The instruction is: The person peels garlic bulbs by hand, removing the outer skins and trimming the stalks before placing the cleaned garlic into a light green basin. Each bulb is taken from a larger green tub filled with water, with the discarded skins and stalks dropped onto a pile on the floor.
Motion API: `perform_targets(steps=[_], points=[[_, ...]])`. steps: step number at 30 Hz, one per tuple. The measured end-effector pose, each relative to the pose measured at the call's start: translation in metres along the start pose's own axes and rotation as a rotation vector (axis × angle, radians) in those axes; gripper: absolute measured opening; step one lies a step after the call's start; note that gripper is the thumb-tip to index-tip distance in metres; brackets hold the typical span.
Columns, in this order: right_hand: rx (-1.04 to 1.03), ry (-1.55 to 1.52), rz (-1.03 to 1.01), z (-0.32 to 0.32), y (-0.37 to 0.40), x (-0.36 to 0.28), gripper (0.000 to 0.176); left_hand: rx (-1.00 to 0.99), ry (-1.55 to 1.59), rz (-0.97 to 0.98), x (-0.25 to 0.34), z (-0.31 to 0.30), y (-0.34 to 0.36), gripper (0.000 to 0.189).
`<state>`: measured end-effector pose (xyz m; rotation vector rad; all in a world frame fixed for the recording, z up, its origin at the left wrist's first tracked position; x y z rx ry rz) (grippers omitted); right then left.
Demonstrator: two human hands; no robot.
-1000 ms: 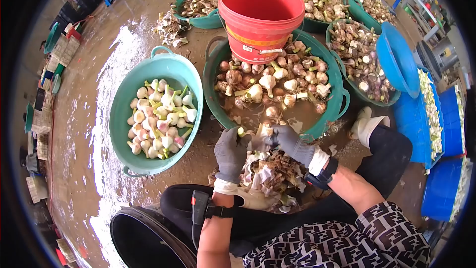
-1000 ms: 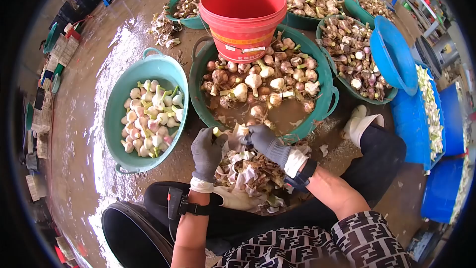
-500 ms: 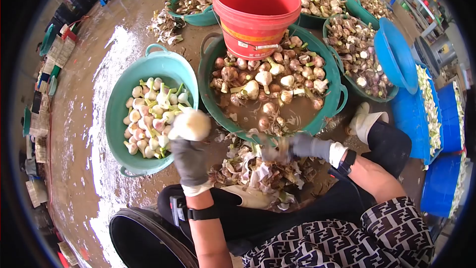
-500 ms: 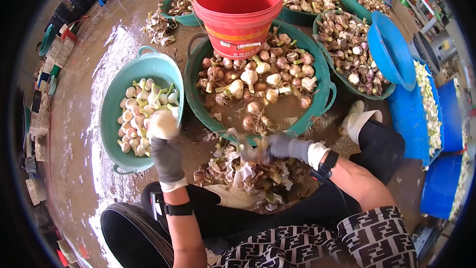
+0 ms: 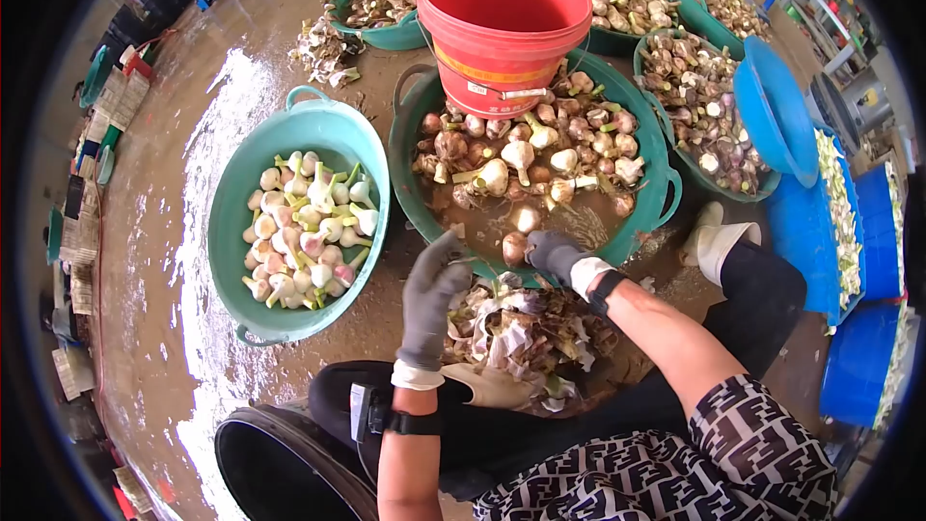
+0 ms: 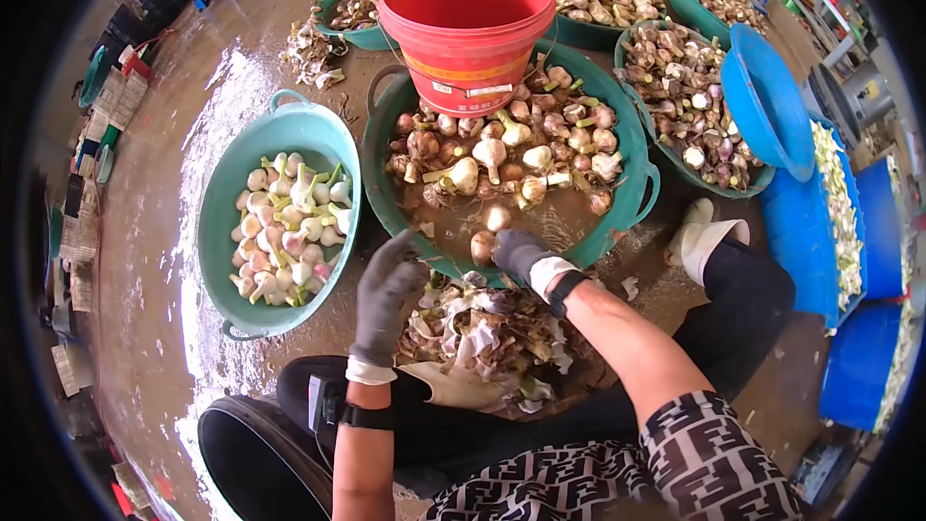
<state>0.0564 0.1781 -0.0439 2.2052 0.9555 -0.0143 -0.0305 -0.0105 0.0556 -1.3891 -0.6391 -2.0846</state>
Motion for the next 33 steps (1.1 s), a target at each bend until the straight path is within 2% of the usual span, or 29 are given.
perform_targets(steps=[1, 3, 4, 5, 7, 8, 10, 11, 13, 14, 15, 17, 21, 23, 25, 26, 27, 30, 31, 33], points=[[0.003, 0.005, 0.006, -0.012, 0.011, 0.0, 0.03, -0.047, -0.221, 0.105, -0.015, 0.004, -0.004, 0.059], [-0.061, -0.212, -0.085, -0.028, 0.031, -0.005, 0.028, -0.166, -0.903, 0.358, -0.001, 0.032, -0.006, 0.073], [0.009, -0.175, -0.176, -0.027, 0.03, -0.002, 0.029, -0.201, -0.94, 0.301, 0.0, 0.043, -0.007, 0.079], [0.01, -0.174, -0.17, -0.028, 0.034, 0.002, 0.029, -0.238, -0.933, 0.332, -0.006, 0.047, -0.01, 0.077], [-0.265, -0.915, -0.242, -0.029, 0.049, -0.003, 0.04, -0.245, -0.848, 0.365, -0.025, 0.041, -0.01, 0.074], [-0.263, -0.913, -0.243, -0.033, 0.058, -0.005, 0.04, -0.243, -0.847, 0.368, -0.023, 0.041, -0.009, 0.074], [-0.391, -1.502, -0.216, -0.037, 0.075, -0.011, 0.048, -0.098, -0.787, 0.41, -0.014, 0.036, -0.009, 0.072], [-0.391, -1.501, -0.217, -0.033, 0.074, -0.013, 0.048, -0.097, -0.787, 0.411, -0.012, 0.038, -0.008, 0.072], [-0.115, -1.054, -0.05, -0.022, 0.065, -0.017, 0.045, -0.068, -0.865, 0.425, -0.007, 0.041, -0.005, 0.07], [0.273, -0.854, -0.023, -0.031, 0.074, -0.025, 0.038, -0.071, -0.867, 0.426, -0.007, 0.042, -0.004, 0.07], [0.274, -0.855, -0.023, -0.036, 0.077, -0.028, 0.038, -0.048, -0.88, 0.435, -0.006, 0.042, -0.003, 0.07], [-0.003, -1.056, 0.036, -0.035, 0.078, -0.035, 0.035, -0.021, -0.896, 0.446, -0.004, 0.041, -0.001, 0.07], [-0.067, -1.104, 0.037, -0.037, 0.078, -0.033, 0.032, -0.01, -0.755, 0.406, -0.009, 0.035, -0.003, 0.067], [-0.085, -1.21, -0.098, -0.035, 0.073, -0.031, 0.031, -0.002, -0.669, 0.373, -0.011, 0.034, -0.004, 0.066], [-0.142, -1.332, -0.176, -0.036, 0.075, -0.027, 0.032, 0.03, -0.209, 0.172, -0.018, 0.03, -0.005, 0.064], [-0.204, -1.451, -0.253, -0.039, 0.078, -0.031, 0.033, 0.031, -0.212, 0.173, -0.018, 0.028, -0.005, 0.064], [-0.205, -1.451, -0.254, -0.041, 0.079, -0.034, 0.033, 0.004, -0.384, 0.25, -0.016, 0.029, -0.005, 0.064], [0.011, -0.91, 0.052, -0.036, 0.074, -0.031, 0.034, -0.002, -0.721, 0.402, -0.002, 0.041, -0.001, 0.063], [0.011, -0.909, 0.053, -0.034, 0.073, -0.032, 0.034, 0.017, -0.889, 0.476, 0.003, 0.046, 0.001, 0.063], [0.049, -1.01, 0.141, -0.033, 0.074, -0.031, 0.034, 0.028, -0.851, 0.463, 0.002, 0.046, 0.001, 0.063]])
Point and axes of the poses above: each hand's wrist, its own y-axis away from the middle knuckle, its own z-axis out of the palm, x = y × z, the point moved 4 cm from there along -y, towards the middle knuckle, and after that the axes turned 2 degrees about z, right-handed, at the moved point
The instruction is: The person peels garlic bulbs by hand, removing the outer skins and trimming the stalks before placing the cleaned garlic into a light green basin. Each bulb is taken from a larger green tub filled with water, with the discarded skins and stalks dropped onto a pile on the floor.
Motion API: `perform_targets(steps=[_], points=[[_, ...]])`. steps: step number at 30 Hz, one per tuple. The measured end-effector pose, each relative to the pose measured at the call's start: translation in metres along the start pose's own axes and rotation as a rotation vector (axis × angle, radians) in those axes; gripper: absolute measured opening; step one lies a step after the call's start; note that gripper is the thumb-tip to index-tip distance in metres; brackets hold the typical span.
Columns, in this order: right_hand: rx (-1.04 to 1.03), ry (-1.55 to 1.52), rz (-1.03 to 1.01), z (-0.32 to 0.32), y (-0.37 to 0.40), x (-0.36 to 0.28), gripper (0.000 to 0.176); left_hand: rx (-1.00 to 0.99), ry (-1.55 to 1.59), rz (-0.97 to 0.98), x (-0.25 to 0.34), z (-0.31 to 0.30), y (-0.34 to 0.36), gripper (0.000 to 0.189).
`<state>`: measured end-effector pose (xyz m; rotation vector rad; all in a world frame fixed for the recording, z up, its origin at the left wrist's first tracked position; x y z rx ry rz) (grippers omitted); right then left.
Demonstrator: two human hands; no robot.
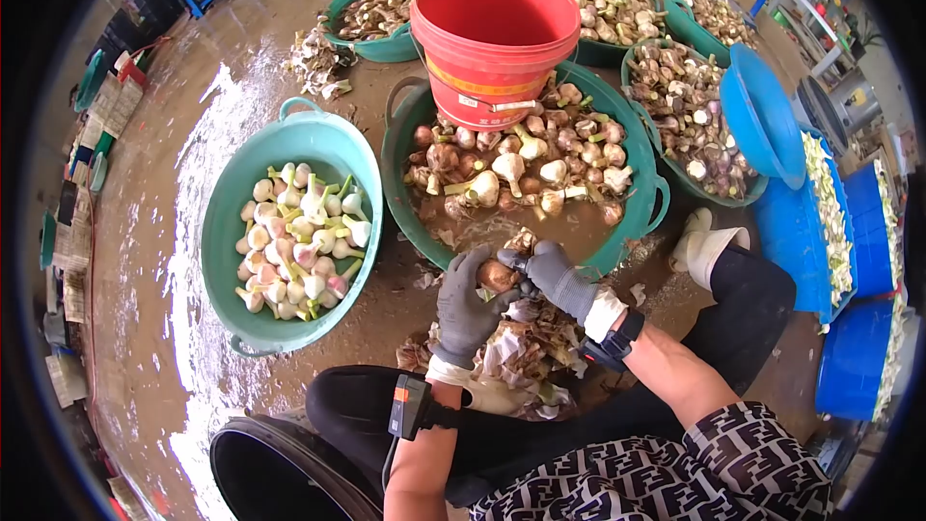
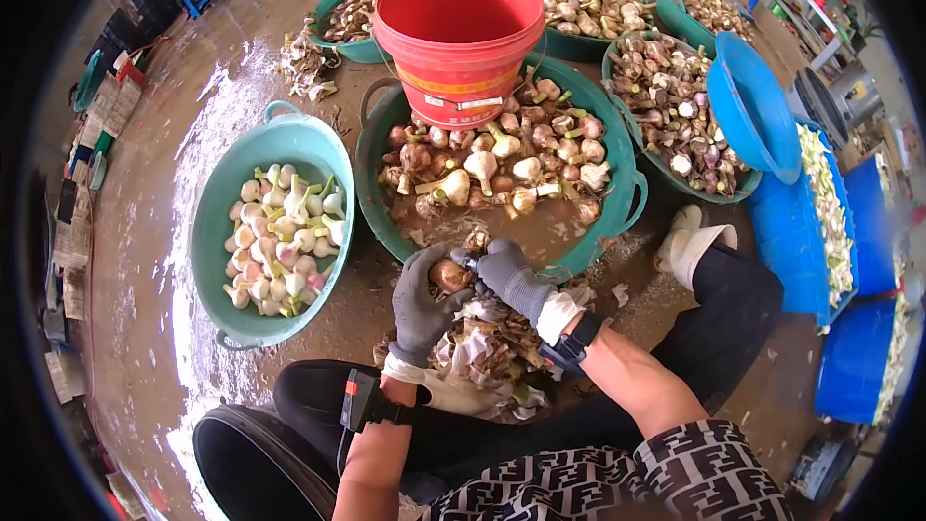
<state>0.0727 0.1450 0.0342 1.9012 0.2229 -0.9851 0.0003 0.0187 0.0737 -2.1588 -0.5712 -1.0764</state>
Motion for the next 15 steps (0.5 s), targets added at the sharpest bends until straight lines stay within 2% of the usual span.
perform_targets(steps=[4, 6, 10, 12, 13, 14, 15], points=[[-0.028, -0.128, -0.047, 0.0, 0.001, 0.001, 0.03, -0.026, 0.106, -0.026, -0.012, 0.003, 0.001, 0.061], [-0.145, -0.378, -0.05, 0.0, 0.013, -0.005, 0.02, -0.017, 0.187, -0.037, -0.018, 0.005, 0.002, 0.061], [-0.3, -0.569, -0.056, 0.007, -0.009, 0.017, 0.016, 0.018, 0.303, -0.098, -0.031, 0.008, 0.003, 0.058], [-0.31, -0.645, 0.025, 0.011, -0.011, 0.02, 0.008, 0.04, 0.347, -0.124, -0.031, 0.006, 0.004, 0.055], [-0.308, -0.647, 0.025, 0.011, -0.01, 0.021, 0.008, 0.046, 0.592, -0.354, -0.038, 0.007, 0.007, 0.047], [-0.286, -0.491, -0.069, 0.01, -0.009, 0.019, 0.01, 0.05, 0.835, -0.586, -0.042, 0.011, 0.01, 0.039], [-0.263, -0.333, -0.161, 0.01, -0.007, 0.017, 0.014, 0.078, 0.844, -0.594, -0.053, 0.017, 0.013, 0.032]])
Point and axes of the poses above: each hand's wrist, its own y-axis away from the middle knuckle, its own z-axis out of the palm, x = y × z, the point moved 4 cm from there along -y, towards the middle knuckle, and after that the axes turned 2 degrees about z, right-handed, at the moved point
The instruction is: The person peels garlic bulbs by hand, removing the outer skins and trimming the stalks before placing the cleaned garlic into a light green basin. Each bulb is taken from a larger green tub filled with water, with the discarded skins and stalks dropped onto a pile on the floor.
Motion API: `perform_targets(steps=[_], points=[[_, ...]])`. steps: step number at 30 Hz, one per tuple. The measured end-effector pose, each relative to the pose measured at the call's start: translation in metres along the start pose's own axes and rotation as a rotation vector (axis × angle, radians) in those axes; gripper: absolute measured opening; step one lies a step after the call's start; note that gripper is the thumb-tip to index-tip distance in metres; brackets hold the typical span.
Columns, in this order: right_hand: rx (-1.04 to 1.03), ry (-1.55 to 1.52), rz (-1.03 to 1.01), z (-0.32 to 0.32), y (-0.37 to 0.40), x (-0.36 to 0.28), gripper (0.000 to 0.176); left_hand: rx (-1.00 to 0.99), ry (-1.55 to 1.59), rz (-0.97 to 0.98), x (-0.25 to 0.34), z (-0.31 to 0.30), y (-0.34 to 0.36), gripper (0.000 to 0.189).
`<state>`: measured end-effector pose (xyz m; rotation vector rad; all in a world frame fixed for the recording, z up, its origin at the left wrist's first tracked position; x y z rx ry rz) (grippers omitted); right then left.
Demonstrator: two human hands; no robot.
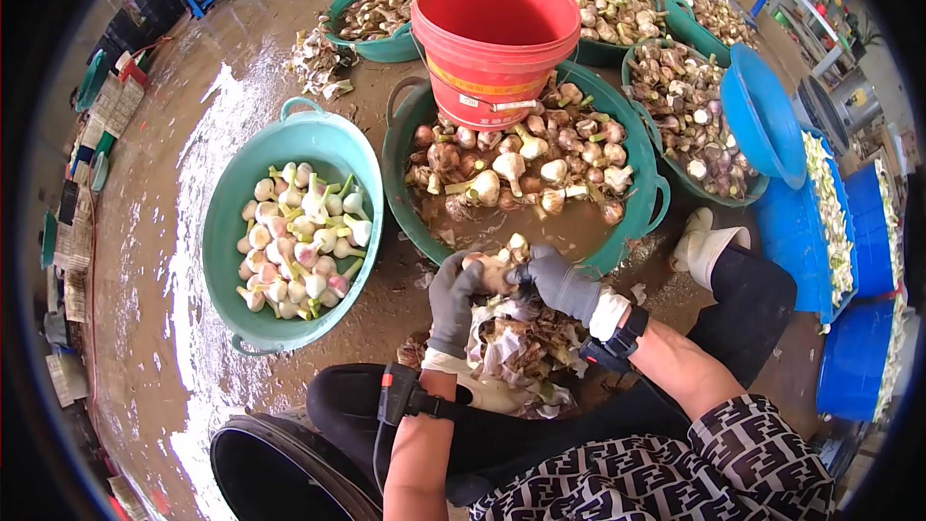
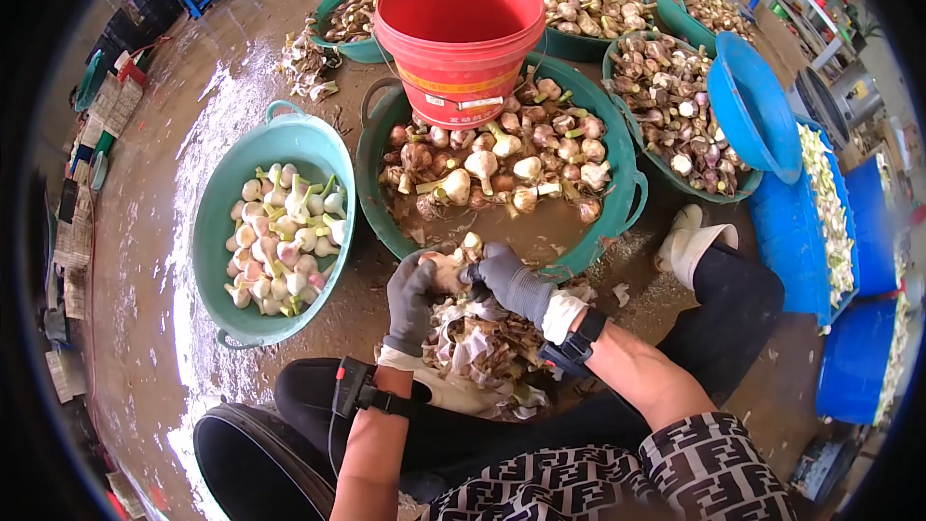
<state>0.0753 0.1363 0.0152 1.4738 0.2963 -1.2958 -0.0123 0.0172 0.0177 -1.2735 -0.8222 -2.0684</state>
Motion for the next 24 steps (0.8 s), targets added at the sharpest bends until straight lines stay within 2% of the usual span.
perform_targets(steps=[1, 3, 4, 5, 7, 8, 9, 11, 13, 15, 16, 17, 19, 20, 21, 23, 24], points=[[-0.001, 0.0, 0.002, -0.001, 0.001, 0.005, 0.014, 0.002, 0.0, -0.001, -0.003, -0.004, -0.001, 0.032], [0.11, 1.153, -0.504, 0.006, 0.008, -0.009, 0.026, -0.013, 0.266, -0.29, -0.006, -0.005, 0.001, 0.03], [0.125, 1.309, -0.452, 0.005, 0.007, -0.006, 0.035, -0.065, 0.293, -0.372, -0.006, 0.0, 0.004, 0.03], [0.121, 1.309, -0.458, 0.002, 0.002, 0.0, 0.035, -0.061, 0.293, -0.366, -0.005, -0.002, 0.004, 0.03], [0.154, 1.021, -0.503, -0.011, -0.012, 0.017, 0.031, -0.086, 0.35, -0.386, -0.006, -0.005, 0.002, 0.032], [0.124, 0.754, -0.37, -0.006, 0.003, -0.003, 0.03, -0.166, 0.349, -0.229, 0.009, 0.006, 0.004, 0.037], [0.125, 0.752, -0.371, 0.0, 0.008, -0.012, 0.03, -0.167, 0.347, -0.23, 0.006, 0.008, 0.004, 0.037], [0.184, 0.638, -0.104, 0.0, 0.015, -0.017, 0.03, 0.032, -0.025, 0.078, 0.001, -0.001, -0.001, 0.031], [0.135, 0.615, -0.122, 0.005, 0.021, -0.016, 0.026, 0.07, -0.036, 0.141, -0.007, -0.017, -0.009, 0.033], [-0.059, 0.415, -0.54, 0.017, 0.02, 0.001, 0.022, -0.186, 0.349, -0.031, -0.007, -0.011, -0.011, 0.031], [-0.061, 0.416, -0.538, 0.015, 0.02, 0.005, 0.022, -0.176, 0.197, 0.059, 0.0, -0.009, -0.008, 0.033], [-0.019, 0.314, -0.421, 0.013, 0.02, 0.003, 0.017, -0.174, 0.196, 0.062, 0.002, -0.01, -0.007, 0.033], [0.065, 0.105, -0.182, 0.011, 0.024, 0.002, 0.008, 0.033, -0.161, 0.267, 0.014, -0.022, -0.002, 0.042], [0.03, -0.069, -0.003, 0.006, 0.024, 0.002, 0.024, -0.002, 0.062, 0.169, 0.016, -0.016, 0.001, 0.051], [0.031, -0.069, -0.006, 0.004, 0.023, -0.002, 0.024, -0.088, 0.002, 0.223, 0.022, -0.011, 0.004, 0.057], [0.289, 0.435, -0.212, -0.005, 0.025, -0.018, 0.027, -0.173, -0.156, 0.236, 0.025, 0.002, 0.008, 0.062], [0.224, 0.514, -0.239, -0.003, 0.022, -0.017, 0.033, -0.184, -0.072, 0.209, 0.017, 0.007, 0.008, 0.067]])
Point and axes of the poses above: each hand's wrist, its own y-axis away from the middle knuckle, its own z-axis out of the palm, x = y × z, the point moved 4 cm from there along -y, towards the middle knuckle, and after that the axes turned 2 degrees about z, right-handed, at the moved point
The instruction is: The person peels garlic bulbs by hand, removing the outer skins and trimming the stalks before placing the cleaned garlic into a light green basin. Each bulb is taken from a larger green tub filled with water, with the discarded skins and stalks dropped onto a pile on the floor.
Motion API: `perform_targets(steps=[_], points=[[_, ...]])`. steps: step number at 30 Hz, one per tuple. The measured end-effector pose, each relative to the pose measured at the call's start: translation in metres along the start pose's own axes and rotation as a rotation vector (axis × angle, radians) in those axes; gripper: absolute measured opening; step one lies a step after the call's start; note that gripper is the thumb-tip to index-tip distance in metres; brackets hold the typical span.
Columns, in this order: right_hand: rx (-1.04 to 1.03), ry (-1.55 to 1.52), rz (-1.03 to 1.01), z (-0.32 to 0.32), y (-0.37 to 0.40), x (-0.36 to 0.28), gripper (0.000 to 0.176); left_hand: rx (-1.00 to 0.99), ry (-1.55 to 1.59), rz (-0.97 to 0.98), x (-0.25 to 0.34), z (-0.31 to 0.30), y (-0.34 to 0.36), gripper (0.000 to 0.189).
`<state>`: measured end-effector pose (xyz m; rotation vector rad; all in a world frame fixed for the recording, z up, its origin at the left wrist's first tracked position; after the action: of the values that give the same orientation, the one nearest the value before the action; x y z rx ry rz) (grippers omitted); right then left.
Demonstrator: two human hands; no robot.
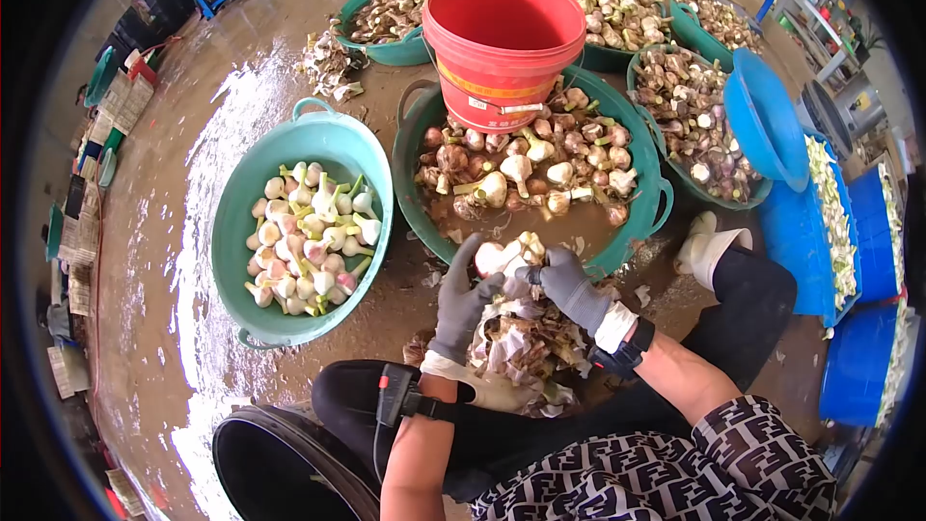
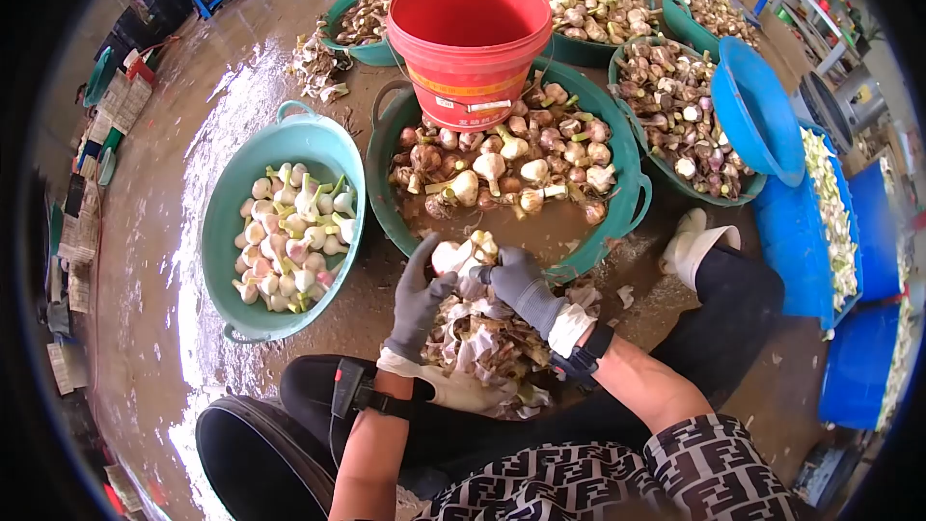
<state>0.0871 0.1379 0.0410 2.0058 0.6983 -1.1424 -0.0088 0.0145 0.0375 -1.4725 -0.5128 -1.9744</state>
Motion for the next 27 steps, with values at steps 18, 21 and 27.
perform_targets(steps=[18, 21, 27], points=[[-0.28, -0.386, -0.154, -0.006, 0.022, -0.025, 0.013, 0.221, -0.06, -0.119, 0.021, -0.005, 0.0, 0.018], [-0.162, 0.061, -0.431, -0.021, 0.026, -0.028, 0.022, 0.21, 0.113, -0.134, 0.016, -0.011, -0.001, 0.013], [0.136, 0.108, -0.528, -0.067, 0.03, -0.045, 0.025, 0.025, 0.45, 0.04, 0.017, -0.027, -0.006, 0.024]])
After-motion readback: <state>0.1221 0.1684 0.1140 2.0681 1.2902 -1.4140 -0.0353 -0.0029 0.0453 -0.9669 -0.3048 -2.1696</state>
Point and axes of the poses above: each hand's wrist, its own y-axis away from the middle knuckle, its own z-axis out of the palm, x = y × z, the point moved 4 cm from there along -y, towards the middle knuckle, and after that the axes turned 2 degrees about z, right-handed, at the moved point
